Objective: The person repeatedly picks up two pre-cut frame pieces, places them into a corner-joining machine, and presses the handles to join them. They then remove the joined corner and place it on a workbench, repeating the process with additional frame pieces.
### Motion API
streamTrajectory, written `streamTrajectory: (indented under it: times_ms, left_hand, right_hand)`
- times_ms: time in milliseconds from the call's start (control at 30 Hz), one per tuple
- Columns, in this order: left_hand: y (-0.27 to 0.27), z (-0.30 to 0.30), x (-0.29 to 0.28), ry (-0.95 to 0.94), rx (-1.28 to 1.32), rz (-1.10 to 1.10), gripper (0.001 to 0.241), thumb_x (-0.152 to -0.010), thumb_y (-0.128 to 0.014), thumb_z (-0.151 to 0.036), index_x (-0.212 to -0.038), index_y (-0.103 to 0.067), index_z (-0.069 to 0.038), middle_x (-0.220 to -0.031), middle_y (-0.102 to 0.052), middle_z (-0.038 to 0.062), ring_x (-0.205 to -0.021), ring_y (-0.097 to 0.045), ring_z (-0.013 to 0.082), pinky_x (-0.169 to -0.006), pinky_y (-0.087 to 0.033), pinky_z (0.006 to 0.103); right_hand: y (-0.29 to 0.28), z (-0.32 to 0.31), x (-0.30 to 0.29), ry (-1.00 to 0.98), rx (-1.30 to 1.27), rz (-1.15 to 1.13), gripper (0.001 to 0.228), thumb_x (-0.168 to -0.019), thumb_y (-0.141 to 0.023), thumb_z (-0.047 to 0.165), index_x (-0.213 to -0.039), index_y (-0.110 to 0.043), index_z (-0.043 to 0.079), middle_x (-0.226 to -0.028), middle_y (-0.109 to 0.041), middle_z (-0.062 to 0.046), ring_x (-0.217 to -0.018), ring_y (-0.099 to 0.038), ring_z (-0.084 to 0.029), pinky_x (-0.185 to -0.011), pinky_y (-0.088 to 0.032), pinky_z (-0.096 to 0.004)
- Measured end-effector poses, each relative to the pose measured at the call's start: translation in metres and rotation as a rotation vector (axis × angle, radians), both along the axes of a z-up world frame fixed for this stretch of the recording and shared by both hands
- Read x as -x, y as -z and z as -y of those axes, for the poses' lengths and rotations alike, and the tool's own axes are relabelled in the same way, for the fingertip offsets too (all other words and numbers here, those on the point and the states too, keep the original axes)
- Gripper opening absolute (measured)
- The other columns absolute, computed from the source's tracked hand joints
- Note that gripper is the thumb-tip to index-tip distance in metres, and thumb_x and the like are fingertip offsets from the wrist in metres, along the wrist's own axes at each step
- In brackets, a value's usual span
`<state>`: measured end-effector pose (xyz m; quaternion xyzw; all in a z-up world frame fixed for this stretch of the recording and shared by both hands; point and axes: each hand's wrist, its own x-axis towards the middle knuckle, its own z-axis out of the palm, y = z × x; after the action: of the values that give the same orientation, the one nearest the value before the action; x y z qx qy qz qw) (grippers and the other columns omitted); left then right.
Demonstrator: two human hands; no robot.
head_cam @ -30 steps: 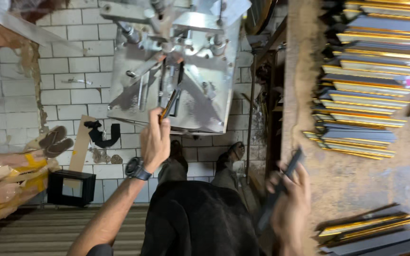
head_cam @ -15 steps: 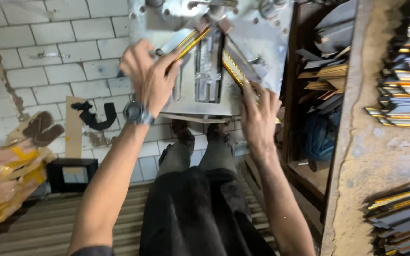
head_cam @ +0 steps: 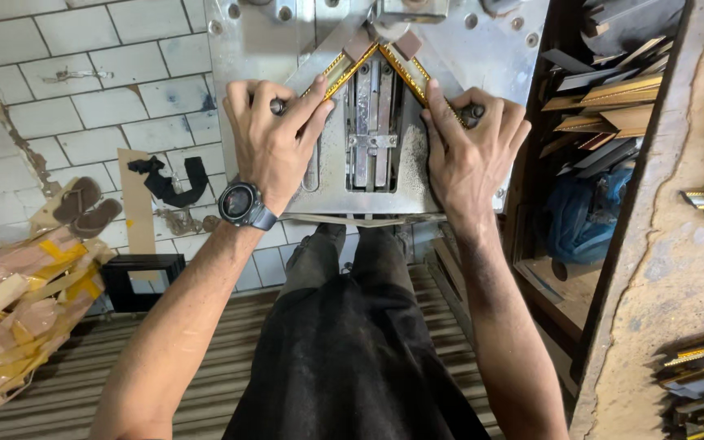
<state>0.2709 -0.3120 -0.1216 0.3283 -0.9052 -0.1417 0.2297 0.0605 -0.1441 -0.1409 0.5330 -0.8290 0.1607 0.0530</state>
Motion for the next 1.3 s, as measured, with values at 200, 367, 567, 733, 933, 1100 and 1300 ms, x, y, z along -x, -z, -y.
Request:
streamTrajectory:
  times_ms: [200,367,567,733,933,1100,1300]
  left_hand:
    - [0.007,0.0,-0.005,0.005,-0.002,0.034,0.029,-0.102,-0.085,-0.026,-0.13,-0.078,-0.022,-0.096,-0.051,0.0,-0.096,-0.04,0.0237,-0.085,-0.041,0.0358]
    - [0.008,0.001,0.003,-0.028,0.035,0.049,0.027,-0.101,-0.084,-0.029,-0.126,-0.078,-0.022,-0.092,-0.051,-0.001,-0.094,-0.038,0.0228,-0.081,-0.04,0.0344]
    - [0.012,-0.011,-0.009,-0.047,0.056,-0.018,0.025,-0.1,-0.085,-0.035,-0.121,-0.079,-0.023,-0.089,-0.055,0.0,-0.092,-0.04,0.0217,-0.08,-0.039,0.0378]
    - [0.019,0.001,-0.006,-0.04,0.091,-0.065,0.026,-0.095,-0.085,-0.035,-0.119,-0.08,-0.025,-0.088,-0.056,-0.001,-0.091,-0.041,0.0222,-0.081,-0.039,0.0381]
    - [-0.002,-0.009,0.0,-0.036,0.027,0.028,0.025,-0.102,-0.084,-0.03,-0.125,-0.08,-0.022,-0.092,-0.051,0.0,-0.093,-0.04,0.0244,-0.083,-0.04,0.0384]
    - [-0.006,-0.011,-0.003,-0.054,0.054,0.054,0.027,-0.098,-0.082,-0.029,-0.125,-0.079,-0.025,-0.099,-0.05,0.004,-0.095,-0.041,0.0261,-0.086,-0.039,0.0419]
    - [0.0,-0.001,0.011,-0.074,0.075,0.039,0.026,-0.097,-0.082,-0.033,-0.122,-0.079,-0.026,-0.1,-0.05,0.004,-0.093,-0.041,0.0266,-0.086,-0.038,0.0427]
  right_hand:
    - [0.014,0.0,0.002,-0.014,-0.002,-0.071,0.038,-0.111,-0.069,0.034,-0.149,-0.068,0.032,-0.117,-0.059,-0.007,-0.102,-0.043,-0.025,-0.09,-0.038,-0.042]
    - [0.016,0.003,0.008,-0.027,0.0,-0.126,0.036,-0.111,-0.069,0.035,-0.147,-0.07,0.031,-0.113,-0.057,-0.006,-0.1,-0.043,-0.024,-0.088,-0.036,-0.042]
    - [0.006,-0.008,-0.005,-0.034,0.146,-0.03,0.02,-0.108,-0.077,0.037,-0.114,-0.077,0.018,-0.105,-0.059,-0.003,-0.094,-0.043,-0.023,-0.081,-0.034,-0.041]
    - [-0.002,0.006,-0.001,-0.022,0.166,-0.001,0.028,-0.106,-0.079,0.036,-0.093,-0.069,0.013,-0.107,-0.061,-0.004,-0.098,-0.046,-0.024,-0.085,-0.035,-0.042]
    - [-0.017,0.007,-0.005,-0.026,0.09,0.021,0.027,-0.108,-0.076,0.034,-0.094,-0.067,0.012,-0.107,-0.06,-0.007,-0.096,-0.045,-0.025,-0.086,-0.034,-0.042]
    - [-0.011,0.008,-0.009,0.045,0.094,0.002,0.025,-0.111,-0.072,0.033,-0.102,-0.066,0.011,-0.112,-0.059,-0.009,-0.1,-0.046,-0.027,-0.089,-0.035,-0.044]
    - [-0.017,0.019,-0.004,0.021,0.117,0.062,0.021,-0.106,-0.074,0.03,-0.099,-0.068,0.011,-0.109,-0.059,-0.009,-0.098,-0.046,-0.028,-0.088,-0.034,-0.046]
